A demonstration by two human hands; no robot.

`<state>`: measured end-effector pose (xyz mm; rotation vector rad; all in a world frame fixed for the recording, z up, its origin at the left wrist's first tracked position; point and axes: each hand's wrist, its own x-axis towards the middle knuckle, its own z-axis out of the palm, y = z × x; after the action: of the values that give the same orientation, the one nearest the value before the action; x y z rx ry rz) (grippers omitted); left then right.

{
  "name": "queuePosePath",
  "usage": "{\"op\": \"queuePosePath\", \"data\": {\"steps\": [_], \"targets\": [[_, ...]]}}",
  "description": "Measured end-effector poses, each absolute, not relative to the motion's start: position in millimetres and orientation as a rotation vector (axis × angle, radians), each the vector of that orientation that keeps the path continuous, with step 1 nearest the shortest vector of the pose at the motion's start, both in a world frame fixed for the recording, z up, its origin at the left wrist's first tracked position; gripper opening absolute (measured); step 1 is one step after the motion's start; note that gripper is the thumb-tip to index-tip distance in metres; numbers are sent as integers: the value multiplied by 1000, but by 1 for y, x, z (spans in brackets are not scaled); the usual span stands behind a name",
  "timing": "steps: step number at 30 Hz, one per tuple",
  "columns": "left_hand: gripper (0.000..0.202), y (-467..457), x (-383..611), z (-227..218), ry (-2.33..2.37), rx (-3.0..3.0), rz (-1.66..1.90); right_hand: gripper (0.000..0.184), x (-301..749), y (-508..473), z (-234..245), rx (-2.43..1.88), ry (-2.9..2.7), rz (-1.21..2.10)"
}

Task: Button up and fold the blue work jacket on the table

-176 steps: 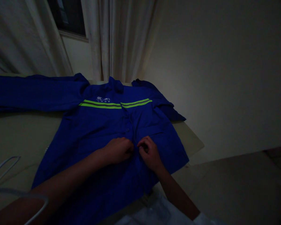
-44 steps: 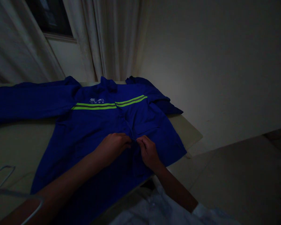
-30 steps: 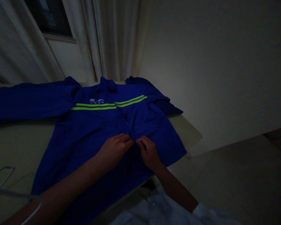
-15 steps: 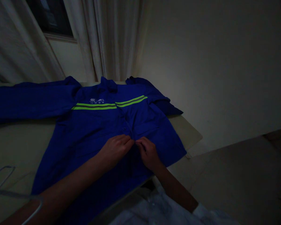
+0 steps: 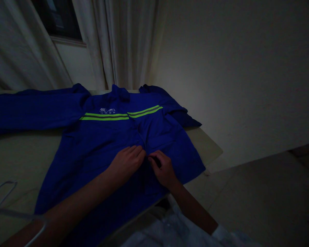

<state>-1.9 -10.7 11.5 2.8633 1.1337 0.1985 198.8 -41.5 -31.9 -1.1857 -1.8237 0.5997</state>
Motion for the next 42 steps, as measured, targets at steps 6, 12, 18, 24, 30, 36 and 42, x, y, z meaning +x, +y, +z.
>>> {"op": "queuePosePath", "data": {"steps": [6,12,18,24,30,36,42], "targets": [[11,-11,-5,13,1088,2940,279,21,200,-43,-35,-1164,-1837,587],[11,-14,-3,10,1078,2983,398,14,198,-45,-38,-1170,-1876,416],[7,-8,-5,11,1093,2817,410,14,196,-47,-39,-1191,-1873,403],[7,-3,-9,15,1081,2509,339,17,196,-45,-38,-1216,-1877,451],[8,-2,-8,13,1105,2390,374,18,197,-45,-37,-1236,-1876,486],[8,-2,-4,6,1098,2199,492,14,197,-45,-38,-1245,-1889,448],[12,-1,-4,5,1046,2183,499,20,195,-47,-36,-1302,-1852,443]]}}
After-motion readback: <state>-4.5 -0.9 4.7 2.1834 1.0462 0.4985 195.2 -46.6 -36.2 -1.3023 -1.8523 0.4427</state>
